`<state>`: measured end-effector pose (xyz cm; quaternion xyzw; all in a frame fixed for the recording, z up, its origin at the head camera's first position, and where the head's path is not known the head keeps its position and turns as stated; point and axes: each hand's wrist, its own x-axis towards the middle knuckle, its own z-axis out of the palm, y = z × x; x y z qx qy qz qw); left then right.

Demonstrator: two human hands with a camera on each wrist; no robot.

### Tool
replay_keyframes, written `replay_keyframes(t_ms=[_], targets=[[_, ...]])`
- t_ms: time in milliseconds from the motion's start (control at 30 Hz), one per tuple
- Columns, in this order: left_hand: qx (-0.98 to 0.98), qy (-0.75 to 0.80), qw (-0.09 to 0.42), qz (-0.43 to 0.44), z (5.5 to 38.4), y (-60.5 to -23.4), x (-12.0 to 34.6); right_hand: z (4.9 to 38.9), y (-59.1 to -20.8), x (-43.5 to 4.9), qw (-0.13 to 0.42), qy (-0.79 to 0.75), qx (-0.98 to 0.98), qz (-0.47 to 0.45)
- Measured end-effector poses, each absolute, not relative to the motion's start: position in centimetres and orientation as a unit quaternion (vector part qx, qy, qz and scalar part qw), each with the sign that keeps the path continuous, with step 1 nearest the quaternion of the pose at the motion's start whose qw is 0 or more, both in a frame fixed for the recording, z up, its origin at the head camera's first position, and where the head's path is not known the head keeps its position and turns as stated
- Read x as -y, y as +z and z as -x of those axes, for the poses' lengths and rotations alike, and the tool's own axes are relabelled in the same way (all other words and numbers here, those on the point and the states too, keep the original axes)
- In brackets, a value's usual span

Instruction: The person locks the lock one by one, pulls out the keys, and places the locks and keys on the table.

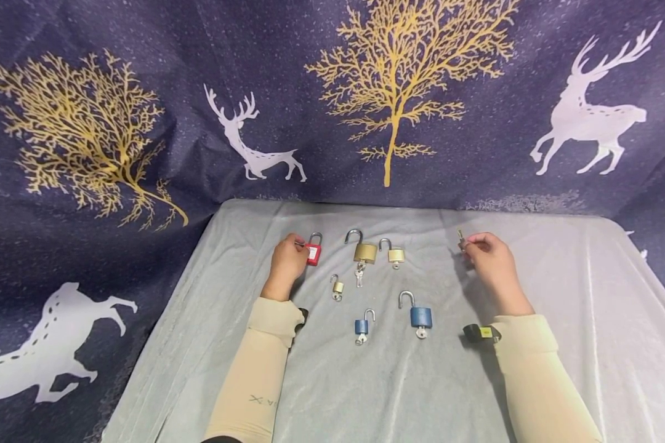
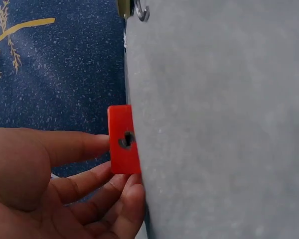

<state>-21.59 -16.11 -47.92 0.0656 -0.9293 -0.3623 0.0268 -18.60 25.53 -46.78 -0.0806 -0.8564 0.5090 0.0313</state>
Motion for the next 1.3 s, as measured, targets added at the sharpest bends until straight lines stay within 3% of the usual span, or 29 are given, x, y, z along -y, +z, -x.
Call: replay_keyframes(t_ms=[300, 733, 1000, 1300], targets=[[0.936, -0.344, 0.029, -0.065, 21.0, -46.8, 15.9, 18.6, -46.9, -25.6, 0.032, 0.503, 0.86, 0.076], [0.943, -0.314, -0.109, 0.014, 19.3, -43.8, 14.6, 18.5, -46.9, -25.5, -0.008, 0.492, 0.867, 0.08], [0.92, -0.328, -0.213, 0.014, 18.6, -43.8, 13.1, 18.5, -47.6, -25.8, -0.025, 0.418, 0.905, 0.078], [0.934, -0.281, -0.218, 0.029, 18.3, -44.3, 11.9, 18.5, -48.2, -25.9, -0.015, 0.361, 0.93, 0.068]])
